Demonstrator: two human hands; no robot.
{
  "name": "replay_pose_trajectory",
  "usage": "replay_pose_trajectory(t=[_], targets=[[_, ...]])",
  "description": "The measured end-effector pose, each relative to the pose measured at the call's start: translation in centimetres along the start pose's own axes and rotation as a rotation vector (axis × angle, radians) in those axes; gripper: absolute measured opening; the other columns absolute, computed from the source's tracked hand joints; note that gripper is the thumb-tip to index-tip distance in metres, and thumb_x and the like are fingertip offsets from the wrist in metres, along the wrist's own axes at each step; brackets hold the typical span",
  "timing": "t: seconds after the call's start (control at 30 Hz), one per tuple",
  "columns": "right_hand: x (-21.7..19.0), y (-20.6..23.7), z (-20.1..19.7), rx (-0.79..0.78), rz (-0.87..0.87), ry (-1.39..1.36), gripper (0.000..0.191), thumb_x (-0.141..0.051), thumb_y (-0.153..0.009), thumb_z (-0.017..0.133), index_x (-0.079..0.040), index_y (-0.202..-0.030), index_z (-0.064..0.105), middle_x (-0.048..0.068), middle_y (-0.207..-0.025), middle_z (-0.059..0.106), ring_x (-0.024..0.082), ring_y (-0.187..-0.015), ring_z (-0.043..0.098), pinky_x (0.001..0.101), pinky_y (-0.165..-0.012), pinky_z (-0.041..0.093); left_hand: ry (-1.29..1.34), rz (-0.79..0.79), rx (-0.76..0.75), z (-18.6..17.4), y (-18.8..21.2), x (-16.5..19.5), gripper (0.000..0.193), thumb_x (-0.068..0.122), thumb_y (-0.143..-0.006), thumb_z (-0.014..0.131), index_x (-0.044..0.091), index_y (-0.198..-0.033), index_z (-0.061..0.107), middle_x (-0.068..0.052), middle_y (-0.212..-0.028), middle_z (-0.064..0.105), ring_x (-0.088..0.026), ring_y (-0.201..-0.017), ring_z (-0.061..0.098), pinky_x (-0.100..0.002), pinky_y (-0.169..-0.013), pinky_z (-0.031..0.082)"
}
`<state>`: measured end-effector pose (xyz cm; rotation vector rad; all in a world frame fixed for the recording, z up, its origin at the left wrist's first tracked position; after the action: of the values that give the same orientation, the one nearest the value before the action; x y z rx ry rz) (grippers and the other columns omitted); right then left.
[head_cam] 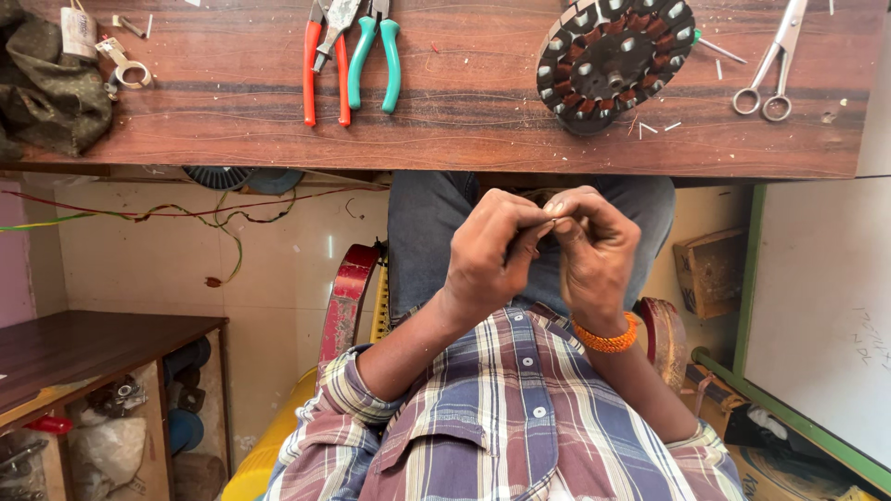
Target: The person assembles an electric motor stator at a workbench, pressing insulated copper wire coil pieces into the slots of the laminated stator core by hand. They use a green-handled screwdriver to seat and adjust the coils, trim small pieces with scissors, and fit components around the central shaft, working around the stator piece by piece.
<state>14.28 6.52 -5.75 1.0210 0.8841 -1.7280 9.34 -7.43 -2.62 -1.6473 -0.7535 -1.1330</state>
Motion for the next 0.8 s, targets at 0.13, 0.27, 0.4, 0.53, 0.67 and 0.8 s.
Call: replay_pose_trajectory(t=[0.13, 0.27, 0.4, 0.53, 0.67, 0.8], targets=[[1.5, -0.1, 0.8, -0.016, 0.096, -0.423, 0.021, -0.020, -0.101, 0.076, -0.004, -0.110, 0.066, 0.004, -0.114, 0.055, 0.014, -0.100, 0.061, 0.0223, -0.069, 0.056, 0.479, -0.348, 0.012, 0.8, 0.4, -1.3, 0.019, -0.001, -0.095, 0.073, -0.001, -0.113, 0.068, -0.008, -0.105, 0.064, -0.007, -0.083, 0.062, -0.021, -0.068, 0.052], [1.2, -0.2, -0.3, -0.099, 0.053, -0.219, 0.026, -0.024, -0.105, 0.074, -0.003, -0.116, 0.063, 0.005, -0.115, 0.058, 0.009, -0.101, 0.058, 0.0221, -0.087, 0.052, 0.293, -0.315, 0.058, 0.8, -0.3, -0.8, 0.013, -0.001, -0.093, 0.075, 0.001, -0.105, 0.070, -0.007, -0.100, 0.062, -0.012, -0.080, 0.061, -0.023, -0.063, 0.050], [0.2, 0.1, -1.6, 0.040, -0.094, 0.454, 0.029, -0.020, -0.100, 0.072, -0.002, -0.121, 0.061, 0.002, -0.100, 0.065, 0.008, -0.086, 0.063, 0.0218, -0.076, 0.052, -0.195, -0.019, 0.026, 0.4, -0.9, 1.8, 0.022, -0.005, -0.082, 0.073, 0.001, -0.102, 0.066, -0.016, -0.106, 0.056, -0.025, -0.092, 0.058, -0.033, -0.073, 0.051], [-1.2, 0.0, -1.0, 0.051, -0.395, 0.746, 0.015, -0.004, -0.104, 0.071, -0.001, -0.116, 0.063, 0.010, -0.102, 0.072, 0.018, -0.092, 0.072, 0.0268, -0.078, 0.058, -0.110, 0.030, -0.046, 0.1, -2.0, 2.9, 0.019, -0.007, -0.095, 0.065, 0.000, -0.111, 0.059, -0.015, -0.117, 0.058, -0.032, -0.106, 0.063, -0.038, -0.087, 0.055], [-2.4, -0.1, 0.3, 0.029, -0.487, 0.874, 0.016, 0.003, -0.095, 0.075, 0.001, -0.109, 0.068, 0.016, -0.099, 0.072, 0.023, -0.090, 0.073, 0.0310, -0.079, 0.059, -0.244, 0.102, -0.127, -0.6, -2.4, 2.4, 0.019, -0.004, -0.094, 0.068, 0.001, -0.111, 0.062, -0.012, -0.108, 0.065, -0.031, -0.100, 0.068, -0.039, -0.085, 0.057], [-2.7, -0.1, 0.8, 0.016, -0.393, 0.766, 0.015, 0.008, -0.096, 0.072, -0.001, -0.106, 0.065, 0.015, -0.103, 0.073, 0.022, -0.090, 0.072, 0.0308, -0.079, 0.059, -0.234, 0.109, -0.089, -1.2, -2.1, 2.0, 0.016, 0.001, -0.092, 0.074, 0.003, -0.107, 0.068, -0.010, -0.102, 0.067, -0.027, -0.093, 0.070, -0.037, -0.079, 0.058]])
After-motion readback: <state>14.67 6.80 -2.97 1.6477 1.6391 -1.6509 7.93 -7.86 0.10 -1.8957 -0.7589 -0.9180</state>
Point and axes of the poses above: each hand's wrist, its own y-axis away from the middle knuckle, its own z-axis out of the palm, x = y × z, the point moved 2 cm from there along -y, towards the middle knuckle
